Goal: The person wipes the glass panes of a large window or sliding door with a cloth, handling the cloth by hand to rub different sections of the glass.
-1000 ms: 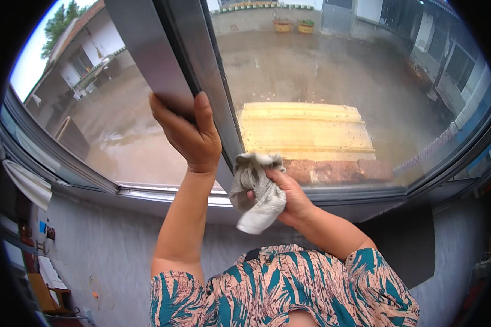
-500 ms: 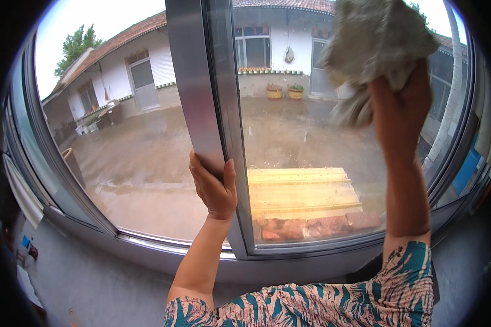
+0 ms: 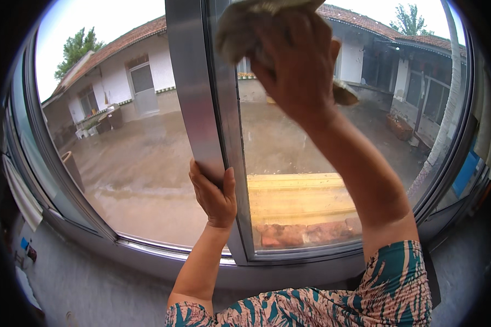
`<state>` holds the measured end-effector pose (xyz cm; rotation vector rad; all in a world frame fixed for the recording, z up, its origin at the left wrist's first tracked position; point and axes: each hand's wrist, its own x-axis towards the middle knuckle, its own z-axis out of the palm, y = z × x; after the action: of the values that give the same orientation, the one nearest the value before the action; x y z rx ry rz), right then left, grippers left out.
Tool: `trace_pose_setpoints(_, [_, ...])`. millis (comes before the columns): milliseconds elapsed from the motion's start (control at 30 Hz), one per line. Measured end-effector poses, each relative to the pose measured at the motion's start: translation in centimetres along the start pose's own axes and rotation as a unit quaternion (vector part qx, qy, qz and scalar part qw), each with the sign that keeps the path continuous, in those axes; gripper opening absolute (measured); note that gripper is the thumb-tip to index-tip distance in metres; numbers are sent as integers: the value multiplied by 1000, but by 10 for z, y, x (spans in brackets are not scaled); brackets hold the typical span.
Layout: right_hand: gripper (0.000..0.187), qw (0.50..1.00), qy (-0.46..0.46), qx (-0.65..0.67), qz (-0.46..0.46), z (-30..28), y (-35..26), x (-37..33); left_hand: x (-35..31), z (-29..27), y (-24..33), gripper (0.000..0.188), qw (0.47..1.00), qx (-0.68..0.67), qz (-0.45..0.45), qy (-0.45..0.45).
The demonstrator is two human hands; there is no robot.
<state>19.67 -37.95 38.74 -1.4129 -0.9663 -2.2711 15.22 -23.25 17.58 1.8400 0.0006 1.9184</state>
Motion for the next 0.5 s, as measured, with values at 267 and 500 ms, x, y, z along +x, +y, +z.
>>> trace_pose_setpoints(267, [35, 975, -179, 114, -72, -60, -75, -181, -1, -4, -8, 53, 995, -88, -49, -12])
trace_pose_setpoints(500, [46, 875, -351, 209, -259, -125, -79, -318, 2, 5, -2, 51, 998, -57, -28, -20])
